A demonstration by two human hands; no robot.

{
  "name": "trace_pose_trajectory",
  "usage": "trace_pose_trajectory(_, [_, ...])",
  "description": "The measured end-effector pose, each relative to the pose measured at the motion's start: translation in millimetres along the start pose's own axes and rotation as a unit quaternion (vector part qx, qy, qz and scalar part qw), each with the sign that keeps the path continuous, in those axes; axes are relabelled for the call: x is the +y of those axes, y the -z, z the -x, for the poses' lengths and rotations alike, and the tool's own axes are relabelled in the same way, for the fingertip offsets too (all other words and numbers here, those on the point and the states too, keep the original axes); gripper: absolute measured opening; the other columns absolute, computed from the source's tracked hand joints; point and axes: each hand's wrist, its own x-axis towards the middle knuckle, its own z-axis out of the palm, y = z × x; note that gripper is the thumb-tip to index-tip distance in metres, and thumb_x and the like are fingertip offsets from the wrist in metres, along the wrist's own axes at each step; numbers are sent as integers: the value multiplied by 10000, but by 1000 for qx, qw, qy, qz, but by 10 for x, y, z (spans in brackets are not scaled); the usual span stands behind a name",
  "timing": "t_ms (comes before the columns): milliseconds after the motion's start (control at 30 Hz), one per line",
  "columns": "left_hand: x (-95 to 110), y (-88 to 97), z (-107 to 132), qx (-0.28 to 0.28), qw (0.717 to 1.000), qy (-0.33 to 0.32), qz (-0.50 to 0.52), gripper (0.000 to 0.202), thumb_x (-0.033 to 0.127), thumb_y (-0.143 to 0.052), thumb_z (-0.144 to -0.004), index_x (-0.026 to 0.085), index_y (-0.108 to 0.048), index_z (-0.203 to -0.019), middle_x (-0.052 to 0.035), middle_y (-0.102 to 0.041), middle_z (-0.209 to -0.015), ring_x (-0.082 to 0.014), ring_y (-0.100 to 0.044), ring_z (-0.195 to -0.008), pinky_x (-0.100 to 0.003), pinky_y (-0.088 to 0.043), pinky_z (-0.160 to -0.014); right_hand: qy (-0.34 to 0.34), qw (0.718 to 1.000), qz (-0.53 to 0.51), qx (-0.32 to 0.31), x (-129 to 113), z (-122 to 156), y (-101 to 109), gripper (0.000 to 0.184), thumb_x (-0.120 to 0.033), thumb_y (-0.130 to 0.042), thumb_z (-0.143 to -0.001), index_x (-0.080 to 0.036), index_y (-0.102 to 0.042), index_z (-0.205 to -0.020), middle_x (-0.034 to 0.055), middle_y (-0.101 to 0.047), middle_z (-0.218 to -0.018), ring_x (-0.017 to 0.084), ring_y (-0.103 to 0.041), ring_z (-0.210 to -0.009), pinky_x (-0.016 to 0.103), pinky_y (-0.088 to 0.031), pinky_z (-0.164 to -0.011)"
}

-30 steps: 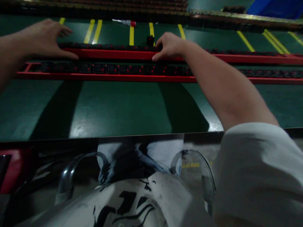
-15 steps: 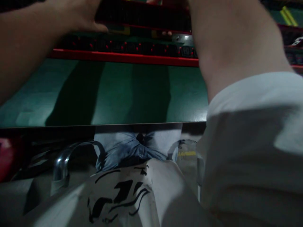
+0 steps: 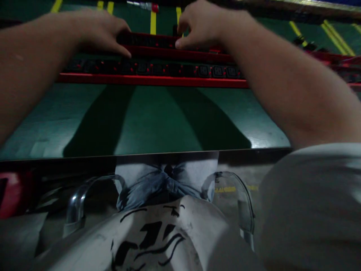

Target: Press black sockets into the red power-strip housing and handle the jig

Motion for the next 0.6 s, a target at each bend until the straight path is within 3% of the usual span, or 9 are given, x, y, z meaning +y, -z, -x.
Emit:
trace_pose_trajectory(67, [122,1,217,43,991,-113,-55,912,741,-561,-774,63,-576,-1384,-20,-501,-1546,-211,-384,-1471,-354,-305,-1166,52,996,23,70,-213,358,-136,521,-459,-580,-973,-45,-651,-1281,93,-606,-1341,334,-487,-1349,449,-333,-1150])
trace_pose_trajectory(100, [184,-9,364,91,980,-160,-71,940,743,-465,-846,-9,-523,-1407,-49,-482,-1551,-230,-366,-1482,-375,-277,-1180,58,996,8,60,-268,536,-214,501,-450,-580,-992,-51,-645,-1288,109,-622,-1313,320,-529,-1311,448,-366,-1151])
trace_pose_trajectory(167, [290,-57,701,135,971,-191,-57,830,665,-311,-966,10,-499,-1440,-34,-507,-1495,-246,-375,-1476,-362,-302,-1173,30,999,-24,31,-254,853,-366,524,-476,-604,-986,-97,-615,-1347,130,-620,-1329,332,-547,-1284,472,-390,-1153])
trace_pose_trajectory(200, [330,-95,872,119,974,-181,-63,752,660,-268,-975,133,-563,-1424,-12,-557,-1439,-234,-433,-1438,-322,-357,-1146,16,999,-30,16,-195,980,-433,617,-506,-652,-952,-126,-551,-1426,141,-578,-1401,353,-507,-1325,484,-371,-1167])
trace_pose_trajectory(267, [378,-192,1168,72,982,-162,-72,773,670,-350,-978,66,-514,-1432,-70,-518,-1369,-345,-464,-1392,-475,-367,-1115,-7,999,-31,7,-18,1157,-541,857,-553,-746,-867,-146,-403,-1539,162,-497,-1493,389,-453,-1362,513,-373,-1148])
trace_pose_trajectory(300, [387,-242,1279,60,985,-137,-86,799,702,-401,-960,75,-491,-1447,-81,-492,-1380,-396,-430,-1403,-531,-340,-1110,-21,999,-28,6,78,1207,-578,892,-571,-763,-844,-141,-401,-1536,169,-492,-1494,392,-455,-1352,513,-385,-1126])
trace_pose_trajectory(367, [384,-327,1415,58,990,-90,-95,847,726,-434,-950,52,-443,-1462,-124,-467,-1410,-445,-386,-1414,-587,-298,-1115,-48,998,-31,5,241,1244,-620,818,-592,-752,-841,-122,-493,-1458,172,-537,-1440,358,-499,-1287,482,-409,-1076])
trace_pose_trajectory(433, [365,-375,1460,68,992,-55,-89,825,725,-394,-971,54,-444,-1448,-172,-471,-1449,-421,-394,-1412,-578,-311,-1123,-62,998,-34,5,334,1232,-625,723,-596,-730,-856,-84,-581,-1346,192,-582,-1371,325,-534,-1204,455,-418,-1024])
trace_pose_trajectory(600, [327,-396,1597,82,989,-37,-119,790,739,-351,-968,75,-519,-1362,-204,-557,-1377,-388,-489,-1320,-549,-391,-1061,-56,998,-24,5,249,1317,-576,712,-666,-670,-860,-90,-612,-1275,195,-624,-1288,327,-541,-1142,451,-414,-958])
